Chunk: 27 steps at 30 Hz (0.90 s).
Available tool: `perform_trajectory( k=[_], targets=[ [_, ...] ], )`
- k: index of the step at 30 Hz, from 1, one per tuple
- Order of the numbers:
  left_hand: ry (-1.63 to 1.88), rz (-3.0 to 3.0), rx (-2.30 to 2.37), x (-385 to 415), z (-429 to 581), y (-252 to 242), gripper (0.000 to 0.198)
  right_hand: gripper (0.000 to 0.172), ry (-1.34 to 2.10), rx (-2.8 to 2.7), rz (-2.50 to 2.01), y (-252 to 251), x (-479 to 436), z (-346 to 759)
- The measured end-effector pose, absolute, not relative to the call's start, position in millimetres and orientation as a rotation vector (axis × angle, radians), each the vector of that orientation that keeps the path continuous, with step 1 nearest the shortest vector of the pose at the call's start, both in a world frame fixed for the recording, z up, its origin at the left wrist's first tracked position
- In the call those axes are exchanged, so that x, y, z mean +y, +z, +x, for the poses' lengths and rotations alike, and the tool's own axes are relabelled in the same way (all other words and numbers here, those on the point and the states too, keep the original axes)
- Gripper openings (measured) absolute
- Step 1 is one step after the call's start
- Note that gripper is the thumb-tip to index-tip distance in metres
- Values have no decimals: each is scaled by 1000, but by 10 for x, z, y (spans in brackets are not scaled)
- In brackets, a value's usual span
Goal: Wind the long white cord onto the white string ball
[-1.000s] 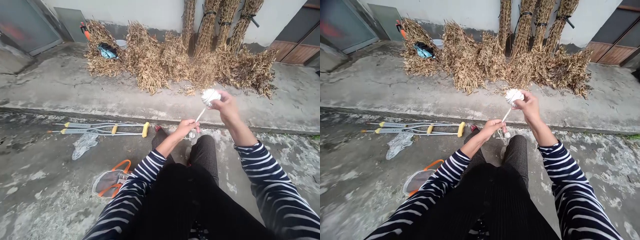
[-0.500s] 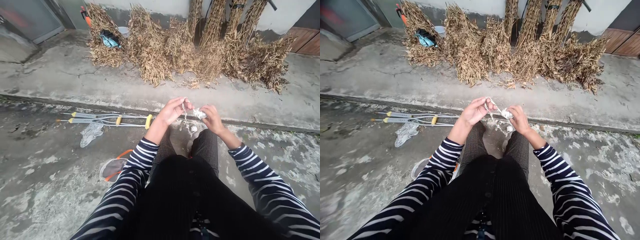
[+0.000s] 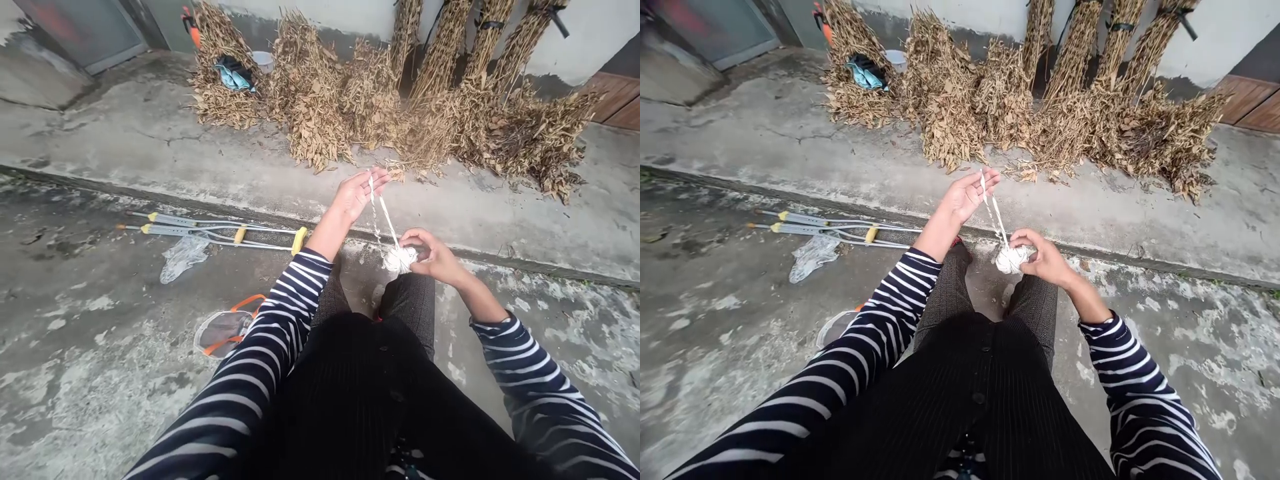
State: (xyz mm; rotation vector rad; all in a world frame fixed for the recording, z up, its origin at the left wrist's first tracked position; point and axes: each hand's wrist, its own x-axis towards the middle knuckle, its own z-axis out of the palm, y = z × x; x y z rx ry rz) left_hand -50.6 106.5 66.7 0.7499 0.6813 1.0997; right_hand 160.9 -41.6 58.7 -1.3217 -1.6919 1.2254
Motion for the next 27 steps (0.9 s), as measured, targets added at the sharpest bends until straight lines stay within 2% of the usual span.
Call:
perform_trajectory(
  k=[6, 11, 14, 16, 19, 21, 24, 27],
  targets=[
    [1013, 834, 743, 1330, -515, 436, 13, 43, 1412, -1540, -1194, 670, -490, 1548],
    [676, 1263, 1020, 1524, -736, 158, 10, 50, 1581, -1145, -1071, 667, -456, 1594],
    [668, 1536, 1258, 1431, -721, 24, 8, 52, 1625, -988, -1098, 679, -364, 1616],
    [728, 1557, 1159, 1243, -613, -5, 16, 53, 1636, -913, -1119, 698, -281, 1614],
    [752, 1388, 754, 872, -401, 42, 36, 54, 1656, -843, -1157, 738, -171, 1600],
    [770, 1262, 585, 661, -281, 93, 45, 49, 1670, -814, -1178, 763, -122, 1596],
    [836, 1203, 576, 495, -165, 121, 50, 39, 1673, -772, -1190, 797, -90, 1610],
    [847, 1198, 645, 478, -120, 75, 43, 43, 1687, -770, -1176, 840, -102, 1638]
  ],
)
